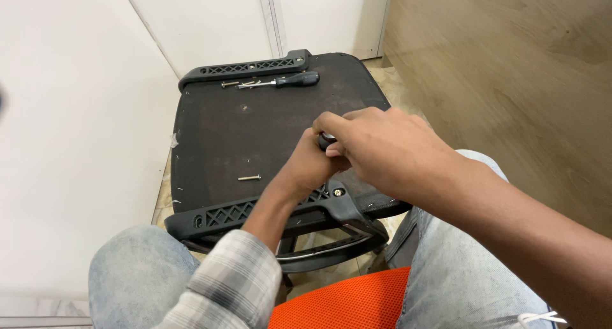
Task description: The person assembles a black plastic chair frame by attaching a plastic side panel using a screwdriver, screws, and washers. They position the panel, insert fasteners, and tighten them to secure the panel to the chair frame.
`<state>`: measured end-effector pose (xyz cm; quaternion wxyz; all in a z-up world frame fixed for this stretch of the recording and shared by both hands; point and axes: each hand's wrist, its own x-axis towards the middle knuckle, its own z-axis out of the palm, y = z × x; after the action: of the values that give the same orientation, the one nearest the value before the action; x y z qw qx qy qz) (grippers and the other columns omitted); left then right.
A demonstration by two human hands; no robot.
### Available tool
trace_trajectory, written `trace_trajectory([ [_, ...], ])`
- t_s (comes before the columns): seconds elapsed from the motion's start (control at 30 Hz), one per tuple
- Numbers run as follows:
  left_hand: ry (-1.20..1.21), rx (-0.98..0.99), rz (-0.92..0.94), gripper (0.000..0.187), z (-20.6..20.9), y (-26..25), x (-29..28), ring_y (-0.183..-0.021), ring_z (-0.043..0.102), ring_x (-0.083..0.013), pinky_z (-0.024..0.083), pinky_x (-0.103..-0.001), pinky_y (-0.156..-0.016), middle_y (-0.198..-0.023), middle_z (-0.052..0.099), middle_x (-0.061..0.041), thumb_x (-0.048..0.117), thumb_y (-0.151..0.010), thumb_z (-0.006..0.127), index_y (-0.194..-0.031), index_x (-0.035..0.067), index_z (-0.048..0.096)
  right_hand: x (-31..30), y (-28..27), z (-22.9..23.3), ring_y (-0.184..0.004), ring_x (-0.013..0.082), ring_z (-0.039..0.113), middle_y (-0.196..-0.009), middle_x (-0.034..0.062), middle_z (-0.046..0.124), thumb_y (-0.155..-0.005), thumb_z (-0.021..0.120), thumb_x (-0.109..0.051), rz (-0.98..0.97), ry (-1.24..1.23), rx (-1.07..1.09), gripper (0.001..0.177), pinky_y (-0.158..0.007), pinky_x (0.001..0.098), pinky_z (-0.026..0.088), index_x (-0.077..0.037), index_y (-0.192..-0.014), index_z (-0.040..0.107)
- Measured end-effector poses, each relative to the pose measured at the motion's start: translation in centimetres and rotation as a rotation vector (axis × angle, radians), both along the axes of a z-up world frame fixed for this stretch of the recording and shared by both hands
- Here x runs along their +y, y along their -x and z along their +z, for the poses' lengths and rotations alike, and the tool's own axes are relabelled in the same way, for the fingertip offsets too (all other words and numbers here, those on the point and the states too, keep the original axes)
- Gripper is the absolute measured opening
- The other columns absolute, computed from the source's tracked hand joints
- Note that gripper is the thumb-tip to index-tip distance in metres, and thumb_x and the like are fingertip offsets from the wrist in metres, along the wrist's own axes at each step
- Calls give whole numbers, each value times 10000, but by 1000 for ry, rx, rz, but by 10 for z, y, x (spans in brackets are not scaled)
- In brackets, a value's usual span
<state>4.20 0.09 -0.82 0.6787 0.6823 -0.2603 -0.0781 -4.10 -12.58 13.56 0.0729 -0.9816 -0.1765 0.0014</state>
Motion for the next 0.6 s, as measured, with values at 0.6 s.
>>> trace_trajectory([
  [0.6,57,-454,772,551,4,81,-53,-1067,621,-225,540,-380,-872,-1241,526,-183,37,-928,731,-1346,-29,378,10,10,5,-787,347,738,-879,166,771,-987,622,-306,-133,-76,101,256,-691,485,560,-153,-1188,663],
])
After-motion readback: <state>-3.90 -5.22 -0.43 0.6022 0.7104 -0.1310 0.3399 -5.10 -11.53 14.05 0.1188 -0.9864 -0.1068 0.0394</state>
